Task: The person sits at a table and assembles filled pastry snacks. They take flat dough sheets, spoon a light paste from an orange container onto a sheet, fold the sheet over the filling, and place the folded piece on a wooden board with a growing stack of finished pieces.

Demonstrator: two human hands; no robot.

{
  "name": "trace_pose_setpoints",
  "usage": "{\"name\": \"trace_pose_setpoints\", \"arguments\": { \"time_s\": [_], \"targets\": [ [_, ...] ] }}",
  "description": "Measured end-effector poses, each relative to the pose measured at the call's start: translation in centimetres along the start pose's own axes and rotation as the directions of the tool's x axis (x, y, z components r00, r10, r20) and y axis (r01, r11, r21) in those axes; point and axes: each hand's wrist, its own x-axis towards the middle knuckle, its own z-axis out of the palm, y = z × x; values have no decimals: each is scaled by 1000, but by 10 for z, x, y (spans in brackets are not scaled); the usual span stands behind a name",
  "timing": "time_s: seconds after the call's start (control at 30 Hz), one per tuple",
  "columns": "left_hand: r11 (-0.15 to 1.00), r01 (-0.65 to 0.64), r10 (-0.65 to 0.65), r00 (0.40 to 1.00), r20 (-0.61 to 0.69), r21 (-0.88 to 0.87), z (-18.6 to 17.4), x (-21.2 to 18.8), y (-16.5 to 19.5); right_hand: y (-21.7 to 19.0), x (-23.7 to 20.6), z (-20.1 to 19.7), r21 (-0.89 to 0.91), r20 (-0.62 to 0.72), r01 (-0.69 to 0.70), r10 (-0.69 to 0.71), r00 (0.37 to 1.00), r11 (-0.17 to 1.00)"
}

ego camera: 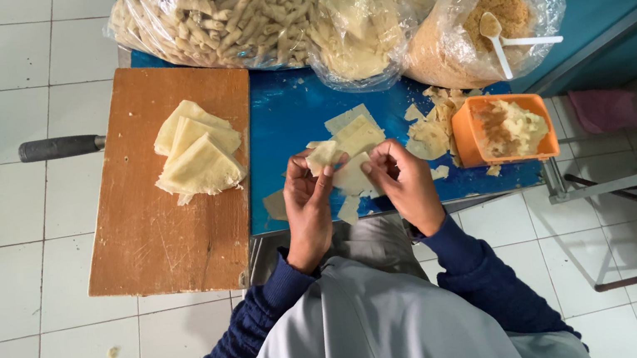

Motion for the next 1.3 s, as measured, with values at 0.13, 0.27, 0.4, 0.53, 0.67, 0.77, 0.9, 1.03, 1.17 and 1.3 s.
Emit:
{"name": "trace_pose_setpoints", "arguments": {
  "time_s": [0.13, 0.27, 0.4, 0.53, 0.67, 0.77, 0.9, 1.03, 1.17, 1.3],
  "targets": [
    [997, 16, -15, 1000, -14, 77, 2, 1, 5, -14, 8, 1, -277, -81, 134, -163, 983, 951],
    [993, 18, -12, 998, -54, 113, -3, 1, 7, -14, 18, 2, -386, -106, 175, -233, 967, 906],
    [985, 33, -18, 996, -91, 171, -13, -5, 6, -6, 23, 4, -426, -118, 151, -221, 968, 892],
    [986, -13, 23, 998, -58, 168, -21, -5, 0, -7, 21, 3, -448, -124, 143, -220, 968, 882],
    [998, 45, -43, 998, -41, 39, -19, -3, -6, -15, 16, -2, -439, -129, 257, -343, 930, 861],
    [999, 36, -36, 999, -11, -26, -12, 0, -9, -18, 5, 0, -87, -36, 123, -127, 991, 989],
    [999, 42, -42, 999, 29, 8, -2, -3, -4, -16, -2, 7, 423, 185, -189, 120, 975, 886],
    [990, 65, -69, 997, 30, 122, 0, -3, 3, -17, 4, 2, 593, 169, -169, 83, 982, 787],
    [977, 89, -101, 994, 52, 195, -5, -2, 1, -24, 9, -6, 609, 365, -362, 156, 918, 706],
    [960, 119, -134, 990, 42, 252, -10, -5, -4, -25, 7, -7, 537, 288, -275, 133, 948, 798]
  ]
}}
